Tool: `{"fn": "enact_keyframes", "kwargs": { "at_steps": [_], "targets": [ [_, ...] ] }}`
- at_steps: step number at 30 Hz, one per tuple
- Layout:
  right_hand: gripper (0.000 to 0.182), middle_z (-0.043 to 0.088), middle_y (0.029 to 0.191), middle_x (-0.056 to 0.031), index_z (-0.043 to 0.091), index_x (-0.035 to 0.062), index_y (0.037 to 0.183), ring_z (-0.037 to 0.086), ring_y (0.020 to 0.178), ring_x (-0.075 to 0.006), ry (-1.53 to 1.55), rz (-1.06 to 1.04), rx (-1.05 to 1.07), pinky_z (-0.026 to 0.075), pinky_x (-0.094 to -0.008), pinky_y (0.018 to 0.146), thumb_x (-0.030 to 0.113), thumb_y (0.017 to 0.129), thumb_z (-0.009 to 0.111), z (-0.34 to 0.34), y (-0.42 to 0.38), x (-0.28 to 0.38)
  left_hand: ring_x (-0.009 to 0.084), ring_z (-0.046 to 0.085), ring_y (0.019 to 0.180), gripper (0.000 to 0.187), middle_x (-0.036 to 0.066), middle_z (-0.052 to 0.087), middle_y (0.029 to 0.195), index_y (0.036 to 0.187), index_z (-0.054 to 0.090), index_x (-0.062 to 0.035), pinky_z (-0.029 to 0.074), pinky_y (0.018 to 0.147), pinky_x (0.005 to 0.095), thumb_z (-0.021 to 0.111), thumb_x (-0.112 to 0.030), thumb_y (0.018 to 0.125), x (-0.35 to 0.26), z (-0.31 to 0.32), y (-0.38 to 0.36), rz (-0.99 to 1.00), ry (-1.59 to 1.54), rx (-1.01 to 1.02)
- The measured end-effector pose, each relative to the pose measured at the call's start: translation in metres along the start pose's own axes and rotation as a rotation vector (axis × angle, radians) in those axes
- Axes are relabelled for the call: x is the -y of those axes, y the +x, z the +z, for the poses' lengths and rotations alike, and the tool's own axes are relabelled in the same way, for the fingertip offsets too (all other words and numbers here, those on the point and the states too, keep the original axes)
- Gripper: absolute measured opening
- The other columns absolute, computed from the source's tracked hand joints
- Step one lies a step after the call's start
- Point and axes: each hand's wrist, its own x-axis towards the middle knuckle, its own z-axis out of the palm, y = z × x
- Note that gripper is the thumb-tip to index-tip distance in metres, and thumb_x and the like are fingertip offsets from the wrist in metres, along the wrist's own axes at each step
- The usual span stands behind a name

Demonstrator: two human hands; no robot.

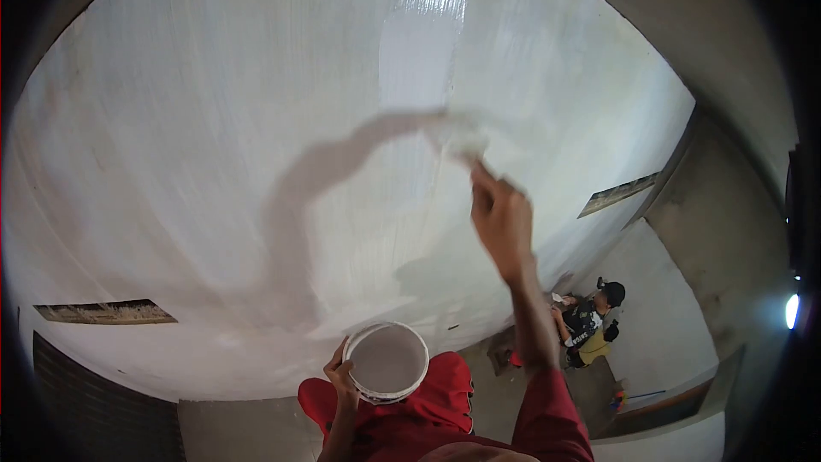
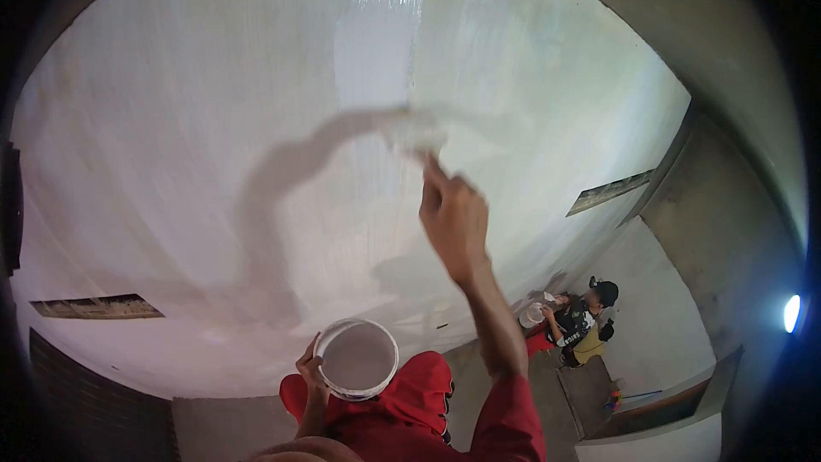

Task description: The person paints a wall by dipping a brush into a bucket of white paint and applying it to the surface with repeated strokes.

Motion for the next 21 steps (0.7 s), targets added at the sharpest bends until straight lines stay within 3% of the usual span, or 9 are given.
{"fn": "enact_keyframes", "kwargs": {
  "at_steps": [2,4,10,13,17,21],
  "targets": [
    [0.031,0.059,0.067,-0.0236,0.069,0.0113,0.121,0.061,0.059,-0.0379,-0.002,-0.060,-0.143,0.047,-0.0451,0.054,0.010,0.092,0.058,-0.018,0.054,0.012,0.0263,0.065,0.106,0.064,0.019,0.067,0.117,0.126,0.060,0.0115,0.049,0.097,0.0357,0.048,-0.004,0.064,0.001,0.002,0.001,-0.025,-0.071,-0.016],
    [0.028,0.061,0.068,-0.0247,0.069,0.0069,0.117,0.063,0.060,-0.0368,0.004,-0.148,-0.272,0.049,-0.0437,0.056,0.010,0.093,0.056,-0.027,0.106,0.022,0.0256,0.065,0.105,0.064,0.018,0.067,0.116,0.126,0.059,0.0113,0.049,0.097,0.0354,0.046,0.000,0.064,-0.005,0.006,0.000,-0.201,-0.212,-0.091],
    [0.027,0.066,0.069,-0.0198,0.071,0.0022,0.109,0.065,0.061,-0.0358,-0.048,-0.266,-0.404,0.053,-0.0433,0.057,0.009,0.089,0.054,-0.042,0.205,0.056,0.0256,0.064,0.107,0.065,0.018,0.067,0.117,0.127,0.059,0.0109,0.048,0.098,0.0351,0.044,0.005,0.064,-0.012,0.012,-0.001,-0.202,-0.238,-0.061],
    [0.029,0.068,0.075,-0.0209,0.071,0.0095,0.115,0.065,0.063,-0.0374,-0.111,-0.263,-0.408,0.053,-0.0431,0.062,0.015,0.092,0.053,-0.034,0.224,0.059,0.0254,0.064,0.107,0.064,0.018,0.067,0.117,0.127,0.059,0.0110,0.048,0.099,0.0349,0.044,0.005,0.064,-0.018,0.015,-0.002,-0.214,-0.224,-0.080],
    [0.022,0.068,0.072,-0.0207,0.072,0.0008,0.097,0.067,0.068,-0.0374,-0.119,-0.287,-0.481,0.056,-0.0457,0.064,0.009,0.088,0.053,-0.012,0.230,0.059,0.0251,0.063,0.108,0.064,0.017,0.067,0.117,0.127,0.059,0.0108,0.047,0.099,0.0347,0.045,0.005,0.065,-0.017,0.016,0.001,-0.200,-0.195,-0.073],
    [0.025,0.068,0.074,-0.0217,0.071,0.0000,0.103,0.067,0.069,-0.0376,-0.043,-0.248,-0.307,0.055,-0.0454,0.067,0.009,0.089,0.052,-0.006,0.210,0.049,0.0251,0.063,0.108,0.064,0.017,0.067,0.117,0.127,0.059,0.0105,0.047,0.099,0.0347,0.045,0.005,0.065,-0.009,0.010,0.001,-0.204,-0.190,-0.069]
  ]
}}
